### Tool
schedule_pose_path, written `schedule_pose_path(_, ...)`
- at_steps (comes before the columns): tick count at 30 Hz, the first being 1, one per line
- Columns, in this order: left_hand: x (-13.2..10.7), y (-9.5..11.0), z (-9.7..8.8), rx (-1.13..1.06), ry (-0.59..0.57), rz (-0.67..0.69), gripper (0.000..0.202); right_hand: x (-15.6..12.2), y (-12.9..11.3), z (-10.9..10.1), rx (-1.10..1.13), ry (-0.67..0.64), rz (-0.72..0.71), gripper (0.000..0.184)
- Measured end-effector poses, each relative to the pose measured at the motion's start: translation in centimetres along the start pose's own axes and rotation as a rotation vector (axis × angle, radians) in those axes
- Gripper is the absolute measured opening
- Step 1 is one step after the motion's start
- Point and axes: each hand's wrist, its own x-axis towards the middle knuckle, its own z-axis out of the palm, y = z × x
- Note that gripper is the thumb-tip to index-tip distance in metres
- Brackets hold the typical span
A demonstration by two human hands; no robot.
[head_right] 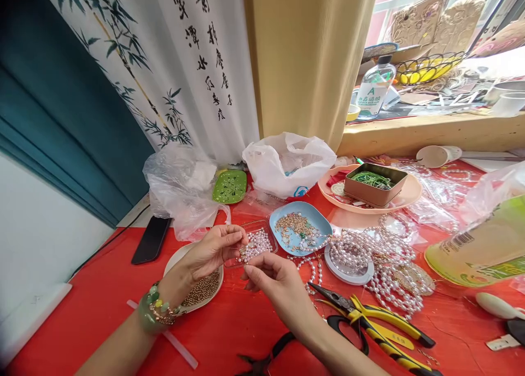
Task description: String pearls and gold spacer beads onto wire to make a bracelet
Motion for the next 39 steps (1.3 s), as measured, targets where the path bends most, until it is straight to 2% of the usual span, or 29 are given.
schedule_pose_path(7, 0.04, -0.58, 0.17, -0.017, -0.02, 0.014, 0.018, 0.08, 0.18, -0.49, 0.072, 0.024, 0.085, 0.025)
schedule_pose_path(16, 0.02, -0.37, 0.64, 0.013, -0.007, -0.003, 0.02, 0.18, -0.22, -0.54, 0.215, -0.033, 0.238, 0.028)
schedule_pose_path(21, 0.04, -0.49, 0.51, 0.039, -0.043, -0.028, 0.021, 0.21, -0.19, -0.69, 0.274, -0.029, 0.238, 0.025)
schedule_pose_path(39, 0.12, -0.5, 0.62, 0.06, 0.029, -0.016, 0.016, 0.09, -0.13, -0.63, 0.422, -0.034, 0.267, 0.019)
